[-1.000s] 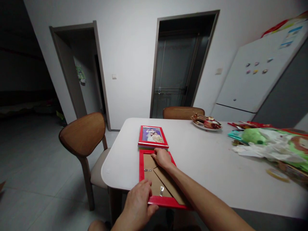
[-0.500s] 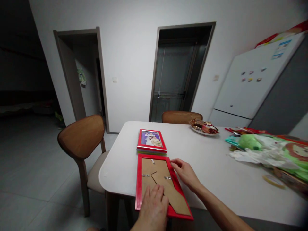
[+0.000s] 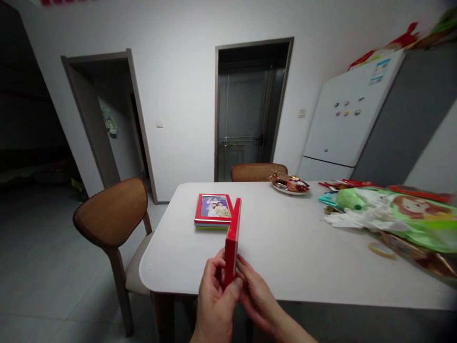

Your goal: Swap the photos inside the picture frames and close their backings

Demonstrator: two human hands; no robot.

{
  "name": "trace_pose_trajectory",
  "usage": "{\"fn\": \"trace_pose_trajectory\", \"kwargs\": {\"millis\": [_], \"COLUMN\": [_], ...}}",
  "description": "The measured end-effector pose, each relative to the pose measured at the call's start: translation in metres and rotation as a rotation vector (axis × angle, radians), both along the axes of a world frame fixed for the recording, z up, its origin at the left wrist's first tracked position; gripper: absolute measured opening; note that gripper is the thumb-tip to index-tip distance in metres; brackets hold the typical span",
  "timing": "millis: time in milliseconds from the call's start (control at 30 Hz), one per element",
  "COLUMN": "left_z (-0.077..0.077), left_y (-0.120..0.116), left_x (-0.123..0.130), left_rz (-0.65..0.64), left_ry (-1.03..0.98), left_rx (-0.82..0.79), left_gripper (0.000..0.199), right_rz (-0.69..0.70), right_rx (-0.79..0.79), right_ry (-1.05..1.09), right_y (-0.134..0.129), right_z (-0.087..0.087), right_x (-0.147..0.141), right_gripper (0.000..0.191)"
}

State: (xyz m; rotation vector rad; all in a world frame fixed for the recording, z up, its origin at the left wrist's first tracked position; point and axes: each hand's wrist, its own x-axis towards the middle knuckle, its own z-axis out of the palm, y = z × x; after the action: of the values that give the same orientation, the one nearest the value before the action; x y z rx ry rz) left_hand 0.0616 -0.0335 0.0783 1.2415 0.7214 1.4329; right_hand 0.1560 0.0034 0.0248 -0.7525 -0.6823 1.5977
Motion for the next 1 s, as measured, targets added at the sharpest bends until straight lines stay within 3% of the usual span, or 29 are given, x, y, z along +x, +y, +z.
{"fn": "trace_pose_trajectory", "kwargs": {"millis": [67, 167, 267, 367, 467, 567, 700, 867, 1000], "left_z": [0.001, 0.002, -0.01, -0.035, -0.055, -0.061, -0.058, -0.056, -0.058], "left_y": [0.006, 0.019, 0.033, 0.042, 0.048, 0.055, 0.068, 0.079, 0.081], "left_x": [0.004, 0.009, 0.021, 0.045, 0.072, 0.091, 0.104, 0.108, 0.095], "left_rz": [0.007, 0.046, -0.098, -0.246, -0.177, -0.037, 0.01, -0.002, -0.03], "left_ry": [-0.071, -0.129, -0.072, 0.047, 0.35, 0.803, 1.149, 1.186, 1.125], "left_rx": [-0.019, -0.06, -0.115, -0.106, -0.05, 0.057, 0.145, 0.121, 0.105], "left_gripper": [0.033, 0.058, 0.059, 0.057, 0.057, 0.053, 0.041, 0.032, 0.034], "right_rz": [-0.141, -0.262, -0.353, -0.356, -0.33, -0.372, -0.406, -0.411, -0.439], "right_rx": [0.019, -0.036, -0.151, -0.214, -0.223, -0.168, -0.082, -0.103, -0.062], "right_ry": [0.032, -0.095, -0.379, -0.639, -0.927, -1.255, -1.61, -1.731, -1.846], "right_y": [-0.002, 0.002, 0.011, 0.024, 0.039, 0.055, 0.074, 0.085, 0.086], "right_z": [0.002, 0.008, 0.017, 0.018, 0.009, -0.005, -0.018, -0.02, -0.012], "right_x": [0.01, 0.053, 0.11, 0.16, 0.197, 0.225, 0.248, 0.252, 0.24], "right_gripper": [0.054, 0.071, 0.076, 0.069, 0.06, 0.049, 0.04, 0.04, 0.036]}}
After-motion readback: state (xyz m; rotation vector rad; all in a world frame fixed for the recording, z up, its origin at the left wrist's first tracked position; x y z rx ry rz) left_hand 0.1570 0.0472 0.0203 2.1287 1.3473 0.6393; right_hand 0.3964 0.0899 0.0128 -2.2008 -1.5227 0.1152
